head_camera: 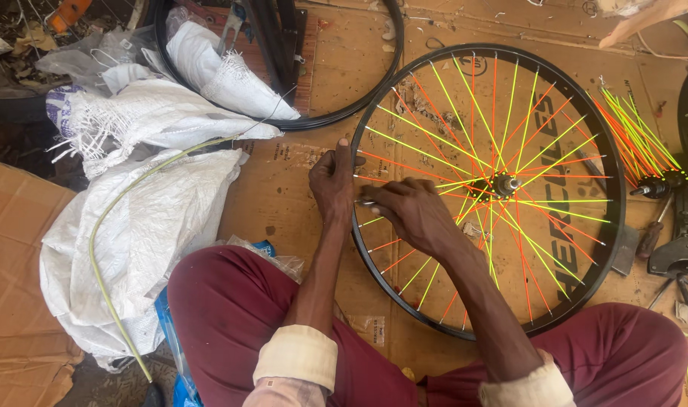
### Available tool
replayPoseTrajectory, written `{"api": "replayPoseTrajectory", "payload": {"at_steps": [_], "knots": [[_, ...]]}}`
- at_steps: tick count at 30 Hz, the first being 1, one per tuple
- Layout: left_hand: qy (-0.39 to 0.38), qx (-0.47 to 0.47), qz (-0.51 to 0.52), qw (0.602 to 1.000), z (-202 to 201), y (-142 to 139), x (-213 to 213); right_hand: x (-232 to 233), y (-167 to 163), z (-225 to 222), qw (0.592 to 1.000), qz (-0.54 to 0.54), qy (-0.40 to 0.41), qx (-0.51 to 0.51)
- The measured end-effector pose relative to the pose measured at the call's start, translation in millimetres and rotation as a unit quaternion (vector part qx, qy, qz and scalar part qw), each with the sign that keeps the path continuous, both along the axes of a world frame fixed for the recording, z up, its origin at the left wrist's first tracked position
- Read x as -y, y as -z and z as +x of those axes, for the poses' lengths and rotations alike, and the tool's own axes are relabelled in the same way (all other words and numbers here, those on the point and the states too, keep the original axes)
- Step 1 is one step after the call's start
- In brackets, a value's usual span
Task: The person assembles a bicycle wheel by inserting spokes into the rim and hub, then uses a spoke wrench to tighten the nipples. The person works on one wheel at a time, adjusting the tension of each spoke individually.
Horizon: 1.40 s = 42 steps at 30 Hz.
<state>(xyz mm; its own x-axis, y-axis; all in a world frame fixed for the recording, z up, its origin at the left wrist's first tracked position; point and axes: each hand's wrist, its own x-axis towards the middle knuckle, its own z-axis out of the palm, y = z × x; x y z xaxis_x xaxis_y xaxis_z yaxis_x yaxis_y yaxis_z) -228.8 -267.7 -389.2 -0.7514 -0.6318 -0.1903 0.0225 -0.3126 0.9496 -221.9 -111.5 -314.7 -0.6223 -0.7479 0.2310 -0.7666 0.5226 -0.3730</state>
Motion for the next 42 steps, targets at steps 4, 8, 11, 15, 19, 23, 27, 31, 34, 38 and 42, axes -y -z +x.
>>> {"api": "replayPoseTrajectory", "payload": {"at_steps": [4,8,11,15,19,23,27,31,34,38,42], "knots": [[0.008,-0.015,-0.013,1.000,-2.7,9.9,1.5,12.4,9.1,-13.6,0.996,0.014,0.039,0.078],[0.026,-0.039,-0.029,0.998,-5.8,12.8,2.8,26.2,25.6,-10.9,0.978,0.161,0.125,0.033],[0.041,-0.050,-0.004,0.998,-5.0,8.5,4.8,39.6,31.3,-12.7,0.971,0.121,0.204,-0.021],[0.075,-0.069,0.075,0.992,-2.7,1.3,3.4,45.9,23.3,-42.3,0.966,0.096,0.233,0.059],[0.043,-0.098,0.044,0.993,-4.9,2.8,-1.6,25.6,15.0,-61.1,0.966,-0.104,0.119,0.203],[0.012,-0.095,0.026,0.995,-6.5,10.9,-3.9,28.9,19.3,-55.7,0.961,-0.186,0.135,0.155],[0.006,-0.079,0.023,0.997,-5.1,13.8,-4.5,49.7,18.9,-47.8,0.960,0.061,0.267,0.054],[0.004,-0.068,0.027,0.997,-3.8,9.1,-4.3,46.0,9.2,-49.0,0.965,0.088,0.229,0.094],[0.000,-0.055,0.024,0.998,-2.8,6.2,-4.8,29.2,6.3,-53.8,0.965,-0.027,0.177,0.194],[0.009,-0.068,0.028,0.997,-2.2,7.5,-4.9,22.0,16.0,-56.4,0.953,-0.205,0.081,0.209],[0.010,-0.113,0.041,0.993,-3.7,11.4,-4.5,37.2,26.4,-52.5,0.970,-0.044,0.217,0.103]]}}
